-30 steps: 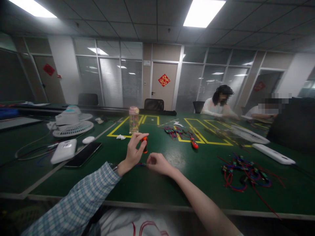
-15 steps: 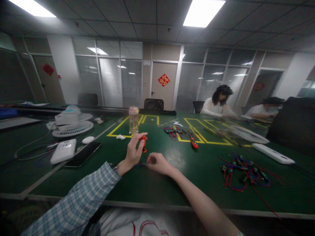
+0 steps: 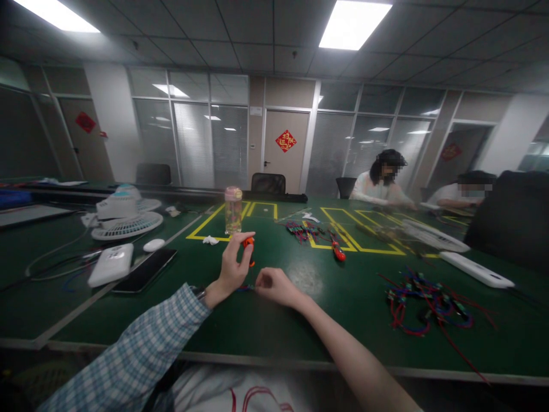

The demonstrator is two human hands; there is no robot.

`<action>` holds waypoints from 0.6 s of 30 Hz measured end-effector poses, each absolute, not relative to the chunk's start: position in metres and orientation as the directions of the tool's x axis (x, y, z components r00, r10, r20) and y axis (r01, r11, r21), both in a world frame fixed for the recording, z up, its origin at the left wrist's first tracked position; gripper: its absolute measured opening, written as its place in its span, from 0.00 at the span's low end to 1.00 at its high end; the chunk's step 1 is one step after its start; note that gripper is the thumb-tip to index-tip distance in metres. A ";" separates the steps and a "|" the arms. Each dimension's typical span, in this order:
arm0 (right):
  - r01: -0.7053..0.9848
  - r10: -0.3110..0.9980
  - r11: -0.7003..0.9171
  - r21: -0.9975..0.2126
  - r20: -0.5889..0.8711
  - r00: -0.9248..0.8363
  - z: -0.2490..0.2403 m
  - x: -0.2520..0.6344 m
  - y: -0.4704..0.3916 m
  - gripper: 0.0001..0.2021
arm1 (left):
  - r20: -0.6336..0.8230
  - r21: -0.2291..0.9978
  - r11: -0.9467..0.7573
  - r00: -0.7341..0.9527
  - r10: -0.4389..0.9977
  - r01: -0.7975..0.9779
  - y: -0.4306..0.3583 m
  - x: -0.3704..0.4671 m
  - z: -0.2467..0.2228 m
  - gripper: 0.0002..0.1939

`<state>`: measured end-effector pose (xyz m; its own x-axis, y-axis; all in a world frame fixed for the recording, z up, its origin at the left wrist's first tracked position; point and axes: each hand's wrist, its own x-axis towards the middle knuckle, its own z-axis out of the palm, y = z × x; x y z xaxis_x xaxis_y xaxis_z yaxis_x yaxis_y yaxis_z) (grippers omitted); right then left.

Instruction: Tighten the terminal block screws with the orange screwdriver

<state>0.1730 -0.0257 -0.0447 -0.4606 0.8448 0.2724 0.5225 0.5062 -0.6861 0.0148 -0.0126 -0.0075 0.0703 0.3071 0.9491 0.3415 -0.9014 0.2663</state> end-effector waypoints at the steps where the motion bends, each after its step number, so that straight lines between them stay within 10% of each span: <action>1: 0.523 0.844 0.507 -0.685 0.273 -0.461 -0.045 0.173 -0.025 0.03 | 0.945 0.277 -0.901 0.076 0.319 0.333 -0.013 0.015 -0.008 0.13; 18: 0.520 0.834 0.528 -0.671 0.293 -0.468 -0.050 0.174 -0.022 0.03 | 0.943 0.271 -0.909 0.105 0.317 0.315 -0.013 0.014 -0.009 0.15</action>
